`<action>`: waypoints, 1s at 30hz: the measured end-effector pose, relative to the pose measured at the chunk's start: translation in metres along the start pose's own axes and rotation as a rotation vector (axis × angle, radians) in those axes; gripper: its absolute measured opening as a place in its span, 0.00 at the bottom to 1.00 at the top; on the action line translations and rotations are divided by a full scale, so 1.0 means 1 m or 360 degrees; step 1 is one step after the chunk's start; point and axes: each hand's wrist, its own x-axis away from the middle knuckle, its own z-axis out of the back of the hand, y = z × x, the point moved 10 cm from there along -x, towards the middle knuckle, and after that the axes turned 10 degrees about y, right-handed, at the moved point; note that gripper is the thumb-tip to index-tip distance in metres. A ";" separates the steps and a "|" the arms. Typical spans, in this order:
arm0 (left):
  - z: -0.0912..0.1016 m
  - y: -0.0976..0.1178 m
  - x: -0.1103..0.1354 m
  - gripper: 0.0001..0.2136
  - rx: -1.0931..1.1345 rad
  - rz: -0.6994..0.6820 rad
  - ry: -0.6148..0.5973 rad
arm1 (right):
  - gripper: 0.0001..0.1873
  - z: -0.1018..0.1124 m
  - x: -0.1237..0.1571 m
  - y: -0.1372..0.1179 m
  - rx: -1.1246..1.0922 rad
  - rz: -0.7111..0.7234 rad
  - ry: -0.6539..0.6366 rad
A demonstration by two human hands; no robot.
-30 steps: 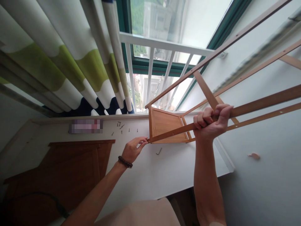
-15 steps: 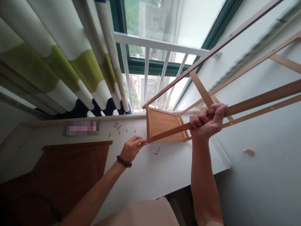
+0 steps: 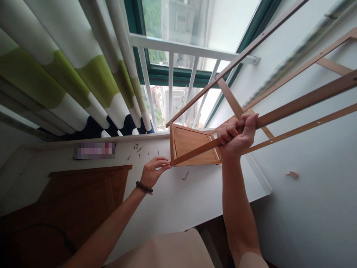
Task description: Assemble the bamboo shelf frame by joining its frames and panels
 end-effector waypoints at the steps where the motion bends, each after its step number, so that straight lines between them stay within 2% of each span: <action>1: 0.001 -0.001 -0.001 0.07 0.0019 0.0023 0.0014 | 0.19 -0.004 0.000 0.000 0.0004 0.0005 -0.0010; 7: -0.004 -0.008 0.001 0.07 0.0209 0.0180 -0.0098 | 0.19 -0.025 -0.003 0.001 0.0026 0.0020 -0.0105; 18: 0.011 -0.018 0.005 0.10 0.0148 0.0193 0.0071 | 0.20 -0.027 -0.006 0.009 0.0029 0.0008 -0.0062; 24: 0.012 -0.018 0.005 0.10 0.0155 0.0250 0.0098 | 0.21 -0.036 -0.005 0.009 0.0065 0.0024 -0.0120; 30: 0.009 -0.019 0.012 0.10 0.0128 0.0284 0.0110 | 0.21 -0.035 -0.001 0.009 0.0087 0.0009 -0.0139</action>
